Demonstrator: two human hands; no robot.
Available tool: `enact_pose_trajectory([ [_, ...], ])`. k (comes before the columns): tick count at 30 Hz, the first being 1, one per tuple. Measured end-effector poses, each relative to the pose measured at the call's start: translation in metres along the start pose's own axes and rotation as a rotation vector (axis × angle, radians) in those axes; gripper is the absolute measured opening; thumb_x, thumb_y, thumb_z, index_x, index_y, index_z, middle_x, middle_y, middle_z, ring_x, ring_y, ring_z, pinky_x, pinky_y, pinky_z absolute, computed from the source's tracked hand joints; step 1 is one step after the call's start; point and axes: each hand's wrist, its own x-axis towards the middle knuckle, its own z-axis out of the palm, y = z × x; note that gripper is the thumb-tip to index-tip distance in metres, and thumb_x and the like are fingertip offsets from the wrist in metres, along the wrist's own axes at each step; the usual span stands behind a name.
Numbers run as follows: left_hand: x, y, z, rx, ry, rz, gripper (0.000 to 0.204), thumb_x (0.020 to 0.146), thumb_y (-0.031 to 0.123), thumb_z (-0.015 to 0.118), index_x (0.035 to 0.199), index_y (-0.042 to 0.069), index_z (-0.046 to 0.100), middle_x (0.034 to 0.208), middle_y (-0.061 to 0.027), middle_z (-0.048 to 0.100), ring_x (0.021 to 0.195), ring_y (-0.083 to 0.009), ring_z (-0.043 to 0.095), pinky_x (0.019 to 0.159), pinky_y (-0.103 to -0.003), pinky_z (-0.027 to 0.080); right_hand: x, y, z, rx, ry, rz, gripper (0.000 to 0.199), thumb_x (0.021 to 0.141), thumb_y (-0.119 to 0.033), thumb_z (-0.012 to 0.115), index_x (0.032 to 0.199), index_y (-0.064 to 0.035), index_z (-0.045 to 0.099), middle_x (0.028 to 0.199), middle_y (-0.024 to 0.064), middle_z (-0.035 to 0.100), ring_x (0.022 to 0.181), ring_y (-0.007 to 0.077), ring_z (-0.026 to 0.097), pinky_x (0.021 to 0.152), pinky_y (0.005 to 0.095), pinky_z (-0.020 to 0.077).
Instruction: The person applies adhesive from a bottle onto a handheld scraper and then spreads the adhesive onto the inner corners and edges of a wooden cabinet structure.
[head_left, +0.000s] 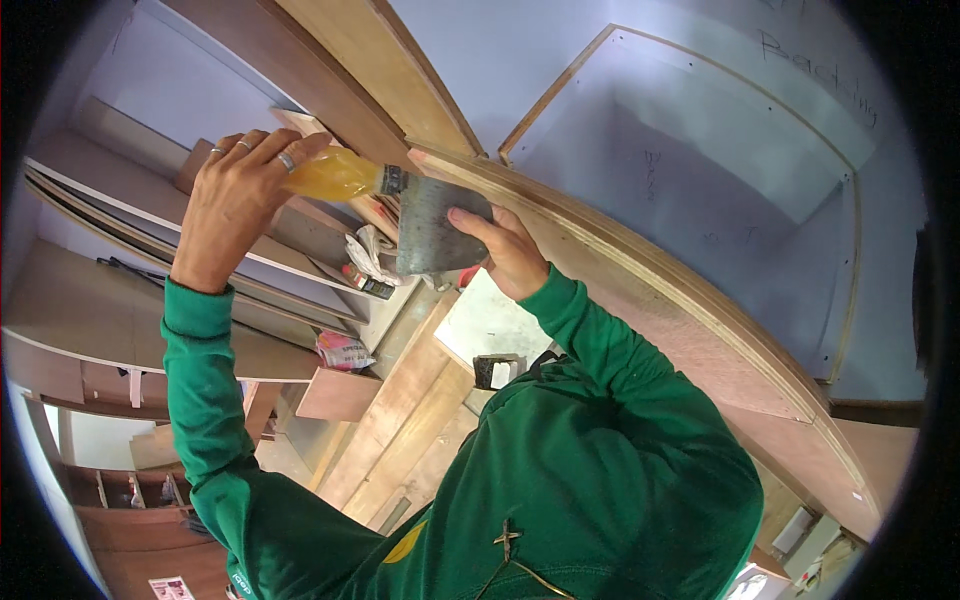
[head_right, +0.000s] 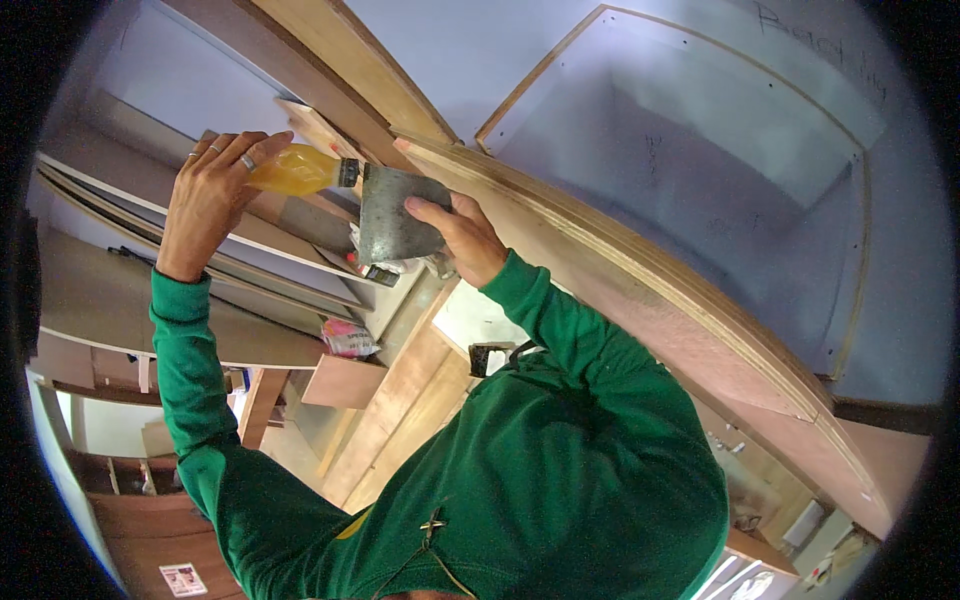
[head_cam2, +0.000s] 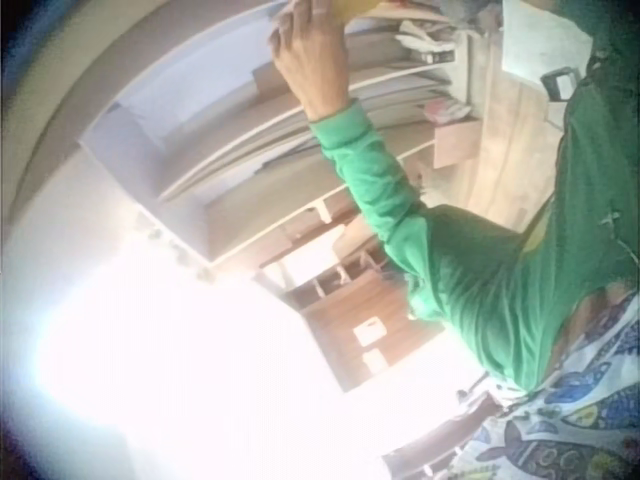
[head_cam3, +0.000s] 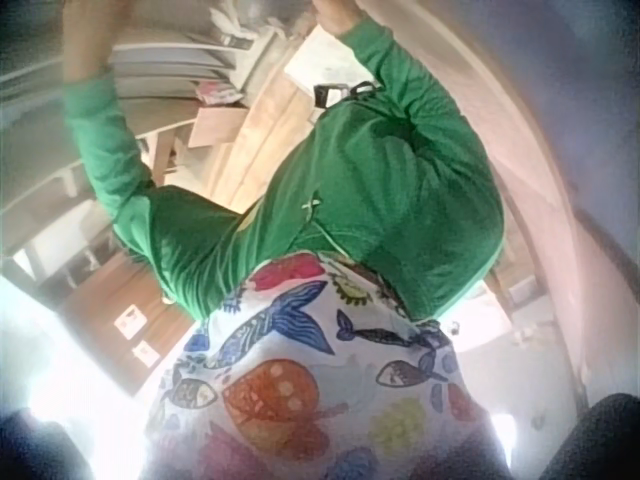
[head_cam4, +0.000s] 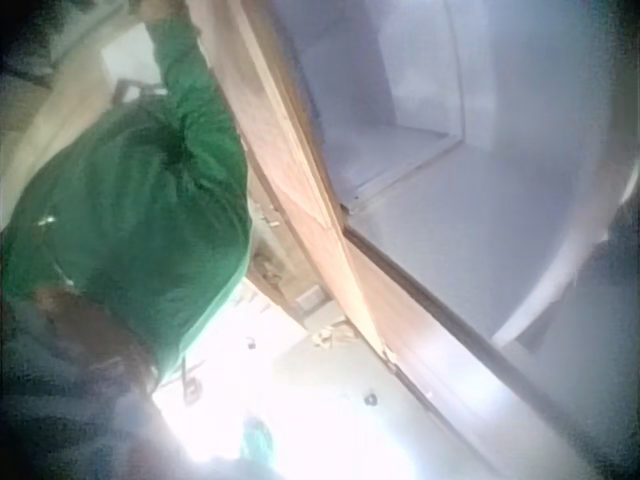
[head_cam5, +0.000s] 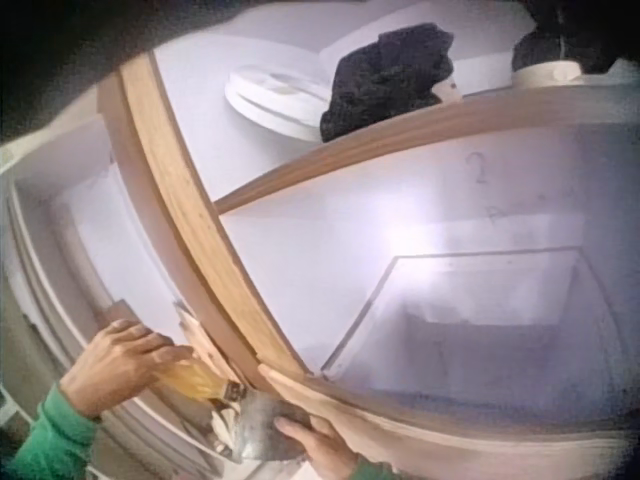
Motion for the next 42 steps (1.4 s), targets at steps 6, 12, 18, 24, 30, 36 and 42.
enact_pose_trajectory([
  [6,0.008,-0.001,-0.004,0.0,0.006,-0.027,0.061,0.074,0.003,0.072,0.132,0.018,0.061,0.118,-0.0045,0.066,0.105,-0.0269,0.063,0.098,-0.042,0.052,0.007,0.002,-0.009,-0.07,-0.021,-0.093,0.053,0.096,-0.018,0.064,0.144,-0.0021,0.048,0.135,0.0079,0.058,0.124,0.0164,0.052,0.109,0.0333,0.0371],
  [12,0.009,-0.001,-0.004,-0.035,-0.015,-0.04,0.068,0.07,-0.004,0.073,0.133,0.018,0.061,0.118,-0.0052,0.066,0.103,-0.0277,0.062,0.097,-0.042,0.053,0.013,0.005,-0.02,-0.175,-0.079,-0.17,0.061,0.095,-0.019,0.062,0.151,-0.0064,0.042,0.144,0.0092,0.052,0.131,0.0185,0.047,0.114,0.033,0.0315],
  [18,0.007,-0.001,-0.001,-0.054,-0.026,-0.054,0.069,0.069,-0.005,0.073,0.133,0.018,0.061,0.118,-0.005,0.066,0.101,-0.0278,0.062,0.096,-0.042,0.054,0.012,0.003,-0.013,-0.165,-0.084,-0.213,0.061,0.095,-0.018,0.061,0.152,-0.0078,0.041,0.145,0.0089,0.051,0.131,0.0185,0.047,0.115,0.0333,0.0309],
  [24,0.007,-0.001,-0.002,-0.02,-0.007,-0.057,0.06,0.075,0.01,0.077,0.132,0.022,0.062,0.117,-0.0016,0.068,0.1,-0.0231,0.066,0.088,-0.039,0.054,0.005,-0.006,-0.004,-0.067,-0.08,-0.118,0.062,0.095,-0.017,0.062,0.153,-0.0075,0.04,0.145,0.0087,0.05,0.131,0.0177,0.047,0.114,0.0329,0.0319],
  [30,0.005,0.0,-0.003,-0.049,-0.01,-0.053,0.058,0.076,0.01,0.077,0.131,0.021,0.063,0.117,-0.0029,0.069,0.099,-0.0231,0.067,0.087,-0.039,0.054,0.012,0.004,-0.006,-0.116,-0.082,-0.231,0.062,0.095,-0.016,0.063,0.153,-0.0086,0.04,0.144,0.0081,0.051,0.129,0.0164,0.047,0.112,0.033,0.0347],
  [36,0.003,-0.003,-0.004,-0.107,-0.044,-0.07,0.068,0.07,-0.007,0.073,0.132,0.017,0.061,0.118,-0.0061,0.067,0.1,-0.0283,0.063,0.094,-0.041,0.056,0.007,-0.004,0.004,-0.052,-0.079,-0.2,0.063,0.095,-0.015,0.064,0.153,-0.0094,0.04,0.142,0.0085,0.051,0.128,0.0169,0.048,0.111,0.0333,0.0357],
  [42,-0.001,-0.005,0.004,-0.114,-0.034,-0.073,0.068,0.07,-0.007,0.074,0.132,0.018,0.061,0.117,-0.007,0.068,0.101,-0.0281,0.063,0.094,-0.041,0.056,0.008,-0.001,0.002,-0.067,-0.084,-0.17,0.064,0.095,-0.016,0.063,0.154,-0.0116,0.039,0.14,0.0087,0.053,0.126,0.0171,0.05,0.111,0.0335,0.0366],
])
